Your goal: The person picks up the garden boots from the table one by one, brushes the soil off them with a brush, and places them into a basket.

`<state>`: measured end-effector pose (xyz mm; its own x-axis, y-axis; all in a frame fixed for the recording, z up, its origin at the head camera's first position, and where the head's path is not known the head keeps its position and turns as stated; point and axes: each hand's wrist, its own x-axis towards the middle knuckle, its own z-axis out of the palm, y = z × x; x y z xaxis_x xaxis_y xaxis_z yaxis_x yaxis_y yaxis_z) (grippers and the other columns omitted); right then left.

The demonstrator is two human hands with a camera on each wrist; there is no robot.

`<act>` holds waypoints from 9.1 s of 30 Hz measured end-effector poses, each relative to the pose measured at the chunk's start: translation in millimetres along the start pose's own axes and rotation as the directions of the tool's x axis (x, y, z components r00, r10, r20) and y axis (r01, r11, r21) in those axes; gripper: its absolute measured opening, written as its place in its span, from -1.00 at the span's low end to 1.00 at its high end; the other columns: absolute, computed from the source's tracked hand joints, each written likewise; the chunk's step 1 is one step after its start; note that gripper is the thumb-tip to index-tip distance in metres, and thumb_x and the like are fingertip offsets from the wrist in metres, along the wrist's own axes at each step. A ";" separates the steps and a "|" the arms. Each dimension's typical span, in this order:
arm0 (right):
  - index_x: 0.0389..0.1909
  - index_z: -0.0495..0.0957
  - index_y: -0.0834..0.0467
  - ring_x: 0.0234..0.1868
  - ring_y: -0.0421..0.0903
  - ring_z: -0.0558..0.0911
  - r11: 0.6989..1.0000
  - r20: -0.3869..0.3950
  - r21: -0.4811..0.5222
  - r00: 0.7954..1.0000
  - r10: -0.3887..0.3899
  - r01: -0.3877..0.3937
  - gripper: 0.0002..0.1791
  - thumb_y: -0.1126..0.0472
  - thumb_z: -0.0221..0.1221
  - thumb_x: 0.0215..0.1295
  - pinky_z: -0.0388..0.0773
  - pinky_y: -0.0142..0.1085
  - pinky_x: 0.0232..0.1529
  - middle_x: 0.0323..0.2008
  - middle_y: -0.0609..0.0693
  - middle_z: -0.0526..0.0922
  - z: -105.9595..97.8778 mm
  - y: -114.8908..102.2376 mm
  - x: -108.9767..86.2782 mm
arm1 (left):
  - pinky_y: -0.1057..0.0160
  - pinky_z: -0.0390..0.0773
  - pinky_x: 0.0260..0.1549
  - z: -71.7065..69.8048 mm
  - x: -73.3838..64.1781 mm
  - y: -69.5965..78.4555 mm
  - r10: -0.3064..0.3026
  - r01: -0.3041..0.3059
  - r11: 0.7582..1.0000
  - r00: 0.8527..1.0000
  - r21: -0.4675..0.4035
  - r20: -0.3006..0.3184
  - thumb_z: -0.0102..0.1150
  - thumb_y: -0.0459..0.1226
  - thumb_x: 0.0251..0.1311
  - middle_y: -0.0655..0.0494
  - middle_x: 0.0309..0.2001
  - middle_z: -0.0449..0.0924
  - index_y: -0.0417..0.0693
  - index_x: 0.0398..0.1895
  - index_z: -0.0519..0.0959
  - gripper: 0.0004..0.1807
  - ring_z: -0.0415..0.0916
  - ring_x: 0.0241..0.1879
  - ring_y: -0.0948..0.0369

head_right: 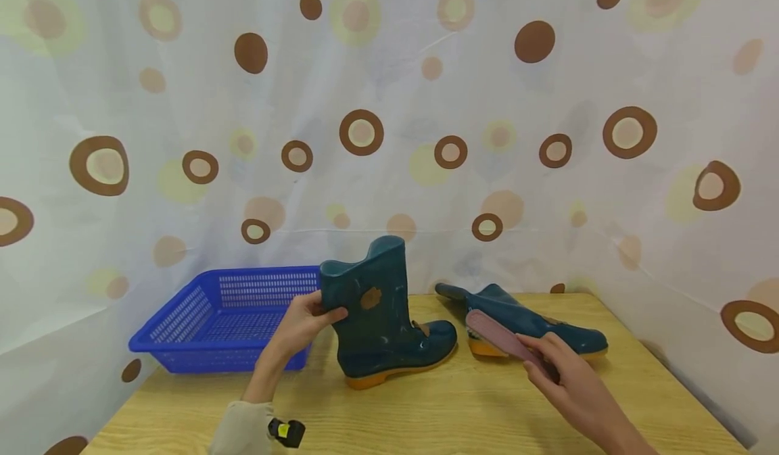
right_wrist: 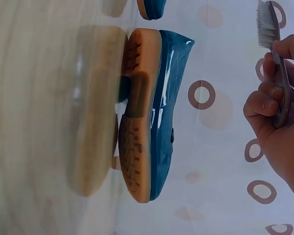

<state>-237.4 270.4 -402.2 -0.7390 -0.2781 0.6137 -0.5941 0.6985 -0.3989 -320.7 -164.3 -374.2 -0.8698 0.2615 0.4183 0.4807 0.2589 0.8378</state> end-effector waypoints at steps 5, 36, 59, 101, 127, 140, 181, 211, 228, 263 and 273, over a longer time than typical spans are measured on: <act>0.20 0.53 0.11 -0.51 -0.38 0.29 0.999 -0.002 -0.017 0.999 -0.033 0.033 -0.61 0.32 0.20 0.37 0.25 -0.45 -0.57 -0.33 -0.24 0.39 1.4 -8.7 10.8 | -0.01 0.62 0.09 -0.2 0.1 0.9 -0.003 0.003 1.000 1.000 -0.005 0.004 0.32 -0.21 0.25 -0.09 0.01 0.70 -0.09 0.08 0.63 -0.65 0.68 -0.01 0.03; 0.23 0.52 0.13 -0.49 -0.38 0.29 0.986 0.006 0.062 0.988 -0.156 0.155 -0.60 0.28 0.20 0.39 0.33 -0.49 -0.53 -0.27 -0.21 0.40 32.0 -52.3 61.1 | 0.01 0.64 0.05 1.6 -6.2 25.8 -0.006 0.005 1.000 1.000 0.025 0.015 0.27 -0.36 0.26 -0.18 -0.04 0.70 -0.22 0.02 0.64 -0.72 0.68 -0.05 -0.03; 0.22 0.53 0.06 -0.48 -0.37 0.26 0.975 -0.007 0.064 0.977 -0.213 0.213 -0.60 0.27 0.21 0.37 0.28 -0.48 -0.53 -0.31 -0.21 0.39 46.0 -66.7 84.5 | -0.05 0.61 0.09 2.4 -9.1 32.4 -0.025 0.025 1.000 1.000 0.013 0.018 0.28 -0.35 0.26 -0.15 -0.04 0.72 -0.18 0.02 0.66 -0.73 0.68 -0.04 -0.04; 0.19 0.59 0.07 -0.45 -0.39 0.29 0.966 -0.002 -0.009 0.966 -0.258 0.258 -0.61 0.26 0.22 0.36 0.29 -0.49 -0.49 -0.23 -0.21 0.50 59.4 -58.5 96.4 | -0.01 0.61 0.10 2.0 2.4 0.6 -0.022 0.022 1.000 0.999 0.018 0.024 0.29 -0.25 0.27 -0.05 -0.02 0.71 -0.06 0.05 0.66 -0.70 0.68 -0.04 0.07; 0.16 0.61 0.05 -0.40 -0.34 0.32 0.971 0.034 0.029 0.971 -0.237 0.236 -0.61 0.27 0.26 0.31 0.27 -0.46 -0.45 -0.24 -0.24 0.48 51.3 -52.0 93.8 | -0.03 0.59 0.11 3.0 -6.5 30.8 -0.051 0.051 0.999 0.999 0.010 0.012 0.28 -0.32 0.26 -0.10 -0.06 0.71 -0.15 0.00 0.66 -0.74 0.66 -0.07 0.06; 0.14 0.63 0.02 -0.41 -0.34 0.33 0.978 0.057 0.032 0.977 -0.208 0.206 -0.64 0.24 0.26 0.32 0.26 -0.45 -0.47 -0.23 -0.23 0.50 46.8 -52.8 95.0 | -0.04 0.59 0.10 4.7 5.4 1.7 -0.052 0.053 0.998 0.999 0.026 -0.015 0.30 -0.28 0.25 -0.03 -0.05 0.72 -0.05 0.02 0.67 -0.73 0.66 -0.07 0.08; 0.16 0.62 0.06 -0.39 -0.36 0.32 0.953 0.040 0.085 0.955 -0.293 0.289 -0.61 0.31 0.26 0.31 0.33 -0.49 -0.46 -0.20 -0.23 0.49 56.9 -58.7 94.1 | 0.00 0.62 0.07 4.0 4.2 -0.6 -0.016 0.016 1.000 1.000 0.017 0.010 0.29 -0.27 0.26 -0.05 -0.05 0.72 -0.05 0.01 0.67 -0.74 0.67 -0.08 0.09; 0.14 0.63 0.04 -0.42 -0.32 0.33 0.946 -0.017 0.102 0.952 -0.307 0.307 -0.56 0.37 0.29 0.24 0.29 -0.48 -0.47 -0.22 -0.23 0.52 51.9 -53.3 93.6 | -0.05 0.60 0.12 3.7 4.5 0.4 -0.037 0.037 0.999 0.999 0.015 0.019 0.26 -0.32 0.28 -0.11 0.00 0.70 -0.11 0.07 0.64 -0.70 0.66 0.00 0.01; 0.18 0.60 0.06 -0.41 -0.40 0.31 0.943 0.022 0.087 0.945 -0.325 0.322 -0.57 0.34 0.27 0.29 0.33 -0.50 -0.48 -0.20 -0.23 0.50 59.8 -60.5 94.1 | -0.05 0.59 0.12 1.8 -6.5 32.1 -0.030 0.029 0.999 0.998 0.019 0.053 0.25 -0.34 0.29 -0.14 -0.03 0.71 -0.17 0.02 0.65 -0.74 0.66 -0.02 0.00; 0.16 0.61 0.10 -0.43 -0.27 0.35 0.936 -0.041 0.131 0.945 -0.324 0.327 -0.54 0.42 0.27 0.23 0.30 -0.48 -0.49 -0.19 -0.17 0.52 53.2 -56.3 92.8 | -0.07 0.59 0.12 4.6 2.8 6.3 -0.039 0.039 0.999 0.999 0.013 0.034 0.24 -0.34 0.29 -0.12 -0.02 0.70 -0.14 0.03 0.65 -0.74 0.66 0.00 0.00; 0.15 0.62 0.09 -0.40 -0.35 0.31 0.953 0.030 0.077 0.954 -0.297 0.294 -0.60 0.32 0.26 0.30 0.32 -0.50 -0.48 -0.21 -0.20 0.50 56.2 -56.3 92.2 | -0.07 0.59 0.13 4.1 3.4 6.5 -0.033 0.033 0.999 0.999 0.021 0.041 0.24 -0.35 0.29 -0.12 -0.01 0.70 -0.13 0.05 0.64 -0.72 0.66 0.01 -0.01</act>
<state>-289.9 168.4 -361.4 -0.5382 -0.4929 0.6836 -0.8078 0.5330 -0.2517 -320.1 -157.9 -368.8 -0.8801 0.2910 0.3752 0.4544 0.2871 0.8433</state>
